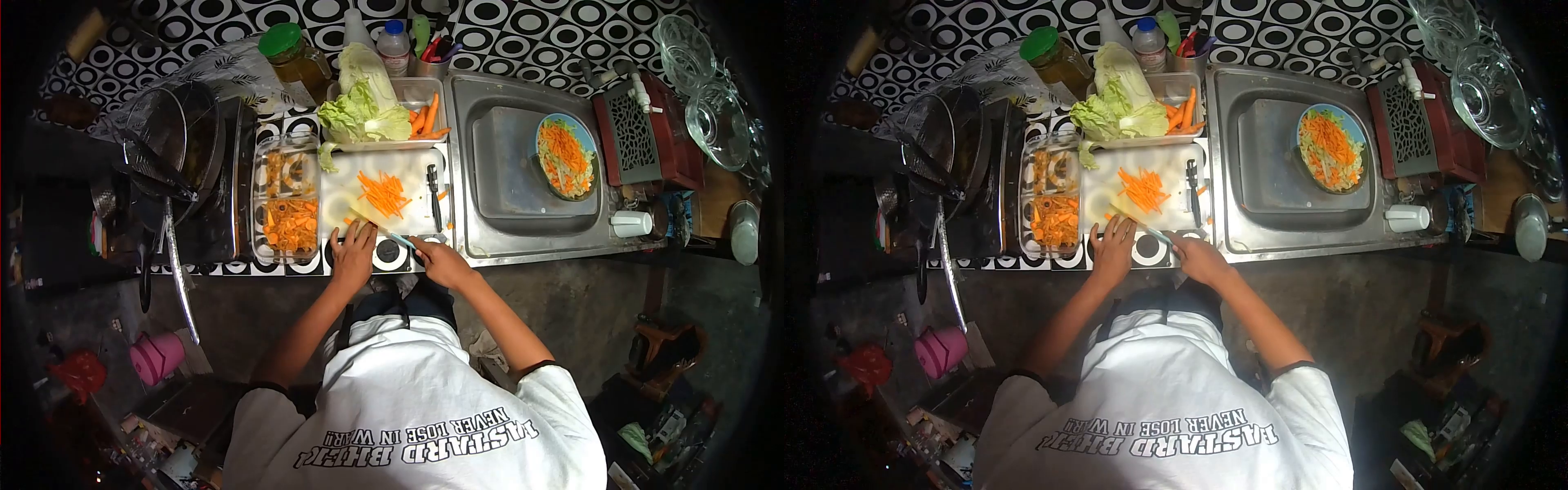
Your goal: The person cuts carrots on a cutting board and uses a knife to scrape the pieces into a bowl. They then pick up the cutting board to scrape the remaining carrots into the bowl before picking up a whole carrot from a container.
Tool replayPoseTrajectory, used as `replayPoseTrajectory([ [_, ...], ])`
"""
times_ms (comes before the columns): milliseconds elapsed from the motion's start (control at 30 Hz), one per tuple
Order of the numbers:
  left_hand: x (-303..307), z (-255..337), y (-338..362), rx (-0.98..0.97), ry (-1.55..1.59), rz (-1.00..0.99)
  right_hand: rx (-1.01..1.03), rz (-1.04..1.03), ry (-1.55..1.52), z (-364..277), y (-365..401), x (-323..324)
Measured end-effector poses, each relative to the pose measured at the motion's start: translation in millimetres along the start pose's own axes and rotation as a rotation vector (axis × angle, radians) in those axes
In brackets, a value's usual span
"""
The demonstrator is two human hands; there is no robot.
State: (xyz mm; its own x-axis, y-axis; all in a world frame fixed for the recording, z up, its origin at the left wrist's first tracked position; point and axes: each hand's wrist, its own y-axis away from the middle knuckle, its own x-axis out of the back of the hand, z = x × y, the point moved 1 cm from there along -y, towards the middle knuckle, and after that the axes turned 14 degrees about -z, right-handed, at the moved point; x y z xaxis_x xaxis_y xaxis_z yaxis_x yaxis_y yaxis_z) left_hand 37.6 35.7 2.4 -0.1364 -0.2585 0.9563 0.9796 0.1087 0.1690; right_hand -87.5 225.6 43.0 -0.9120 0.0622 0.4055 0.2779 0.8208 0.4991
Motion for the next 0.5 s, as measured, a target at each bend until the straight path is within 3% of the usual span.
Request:
replayPoseTrajectory([
  [500,4,-1,-1,-0.007,0.005,-0.018,0.063,0.033,0.1,3,-16,5],
])
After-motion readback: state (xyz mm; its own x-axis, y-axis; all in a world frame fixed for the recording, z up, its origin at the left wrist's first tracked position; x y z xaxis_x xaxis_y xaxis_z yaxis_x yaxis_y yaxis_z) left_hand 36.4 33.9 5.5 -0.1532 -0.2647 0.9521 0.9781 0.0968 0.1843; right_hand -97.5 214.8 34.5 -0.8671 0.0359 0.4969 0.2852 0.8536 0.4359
